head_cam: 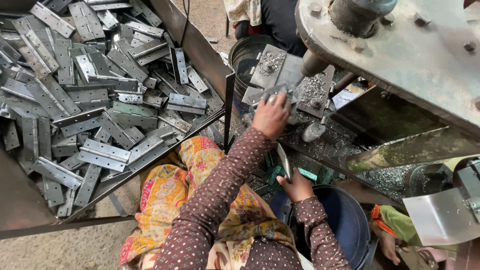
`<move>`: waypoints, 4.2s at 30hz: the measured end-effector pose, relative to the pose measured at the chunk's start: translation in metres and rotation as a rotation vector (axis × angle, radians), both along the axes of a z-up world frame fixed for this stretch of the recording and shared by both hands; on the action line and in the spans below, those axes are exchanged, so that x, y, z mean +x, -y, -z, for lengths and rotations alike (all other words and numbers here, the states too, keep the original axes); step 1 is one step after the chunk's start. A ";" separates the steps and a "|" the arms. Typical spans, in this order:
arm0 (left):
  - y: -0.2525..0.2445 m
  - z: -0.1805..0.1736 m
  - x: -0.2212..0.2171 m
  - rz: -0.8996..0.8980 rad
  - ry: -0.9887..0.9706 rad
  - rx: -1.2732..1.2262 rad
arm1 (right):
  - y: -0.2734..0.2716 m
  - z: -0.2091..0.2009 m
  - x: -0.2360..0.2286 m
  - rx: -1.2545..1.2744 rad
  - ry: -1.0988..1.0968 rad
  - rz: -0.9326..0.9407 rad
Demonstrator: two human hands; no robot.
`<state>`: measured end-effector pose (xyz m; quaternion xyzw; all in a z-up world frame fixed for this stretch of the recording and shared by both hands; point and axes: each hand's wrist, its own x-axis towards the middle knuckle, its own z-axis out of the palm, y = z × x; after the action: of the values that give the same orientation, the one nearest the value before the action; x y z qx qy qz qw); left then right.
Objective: The person repeatedly picks up metal hinges from a bin, places them into a drill press jig, and operates the machine to drill holes. The person then removes the processed hinges and places them into a pile.
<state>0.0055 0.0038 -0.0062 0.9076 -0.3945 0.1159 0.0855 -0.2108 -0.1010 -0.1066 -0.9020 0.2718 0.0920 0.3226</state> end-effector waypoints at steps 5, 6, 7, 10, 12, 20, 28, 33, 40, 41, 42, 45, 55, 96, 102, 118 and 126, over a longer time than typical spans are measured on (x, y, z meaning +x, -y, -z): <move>-0.038 0.016 -0.015 -0.254 0.092 -0.153 | -0.004 0.011 -0.008 -0.070 -0.018 -0.005; -0.042 0.014 -0.023 -0.258 0.099 -0.154 | -0.001 0.011 -0.004 -0.062 0.006 -0.012; -0.041 0.013 -0.031 -0.206 0.093 -0.146 | 0.001 0.011 0.000 -0.054 0.031 -0.019; -0.032 0.014 -0.050 -0.115 0.084 -0.182 | 0.005 0.015 -0.002 -0.023 -0.002 -0.004; -0.024 0.017 -0.049 -0.141 0.120 -0.299 | 0.007 0.023 -0.006 -0.042 0.002 0.003; -0.014 0.009 -0.016 -0.143 -0.041 -0.242 | -0.011 0.130 -0.014 -0.096 0.141 0.114; -0.021 0.017 -0.015 -0.095 0.007 -0.291 | -0.008 0.145 -0.009 -0.129 0.097 0.155; 0.006 0.031 0.004 -0.137 -0.011 -0.235 | 0.007 0.091 -0.030 -0.106 0.109 -0.021; 0.006 0.029 0.013 -0.160 0.088 -0.293 | -0.021 0.165 -0.010 -0.204 0.131 0.168; -0.001 0.028 0.008 -0.141 0.024 -0.281 | -0.028 0.174 -0.011 -0.184 0.157 0.149; -0.005 0.026 0.003 -0.115 -0.037 -0.277 | -0.030 0.178 -0.013 -0.172 0.188 0.135; -0.010 0.022 -0.008 -0.118 -0.029 -0.282 | -0.009 0.152 -0.014 -0.098 0.180 0.138; 0.024 0.027 0.031 -0.111 -0.049 -0.325 | -0.009 0.094 -0.011 -0.038 0.076 0.130; -0.361 0.124 0.101 -1.160 0.002 -0.150 | -0.007 -0.032 0.011 -0.082 -0.166 0.009; -0.377 0.138 0.104 -0.926 0.087 -0.347 | -0.009 -0.036 0.013 -0.049 -0.175 0.034; -0.218 -0.024 -0.030 -0.158 0.303 -0.538 | 0.011 0.017 -0.001 -0.159 0.026 -0.066; -0.068 -0.019 -0.065 0.249 0.556 -0.358 | 0.006 0.004 0.004 -0.128 -0.004 -0.051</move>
<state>-0.0594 0.0722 0.0124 0.7570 -0.4836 0.4144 0.1461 -0.2067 -0.1068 -0.1103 -0.9272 0.2549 0.0845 0.2612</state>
